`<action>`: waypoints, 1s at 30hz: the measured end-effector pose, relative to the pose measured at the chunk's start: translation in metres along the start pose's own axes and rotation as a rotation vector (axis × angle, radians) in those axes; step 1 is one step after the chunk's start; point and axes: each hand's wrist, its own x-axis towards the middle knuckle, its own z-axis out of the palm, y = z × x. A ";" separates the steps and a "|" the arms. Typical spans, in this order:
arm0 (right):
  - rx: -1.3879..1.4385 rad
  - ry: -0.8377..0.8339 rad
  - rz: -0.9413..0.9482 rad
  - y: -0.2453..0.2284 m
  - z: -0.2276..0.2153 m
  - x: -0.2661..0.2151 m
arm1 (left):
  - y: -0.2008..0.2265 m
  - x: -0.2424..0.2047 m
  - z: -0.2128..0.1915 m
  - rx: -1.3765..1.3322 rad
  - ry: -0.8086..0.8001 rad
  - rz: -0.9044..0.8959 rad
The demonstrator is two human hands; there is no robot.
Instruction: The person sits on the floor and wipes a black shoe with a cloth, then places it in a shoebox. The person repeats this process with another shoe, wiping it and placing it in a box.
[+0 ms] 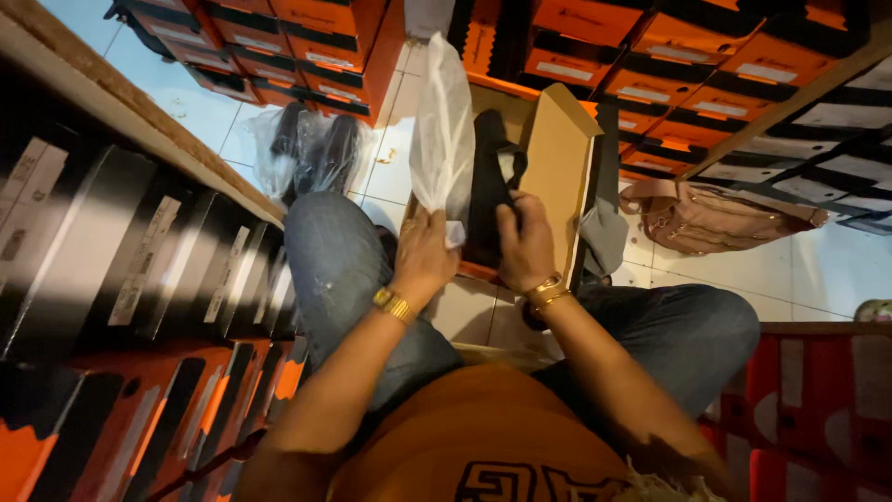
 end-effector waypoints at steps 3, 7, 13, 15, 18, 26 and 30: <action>-0.252 -0.098 -0.162 0.001 0.010 -0.008 | -0.006 0.026 -0.004 0.062 -0.131 -0.029; -0.258 -0.124 -0.249 0.006 0.014 -0.011 | 0.014 0.092 -0.042 0.016 -0.040 -0.045; -0.385 -0.150 -0.358 0.002 0.022 -0.024 | 0.033 0.159 -0.039 -0.062 -0.197 0.164; -0.510 -0.140 -0.434 0.007 0.023 -0.020 | 0.026 0.166 -0.019 0.012 -0.188 0.268; -0.738 -0.192 -0.411 0.011 0.033 -0.013 | 0.021 0.159 0.001 0.167 -0.237 0.061; -0.726 -0.336 -0.572 0.032 0.045 -0.003 | 0.019 0.179 0.020 0.350 -0.028 -0.049; -0.664 -0.391 -0.601 0.043 0.037 0.011 | 0.024 0.178 0.032 0.302 0.119 0.007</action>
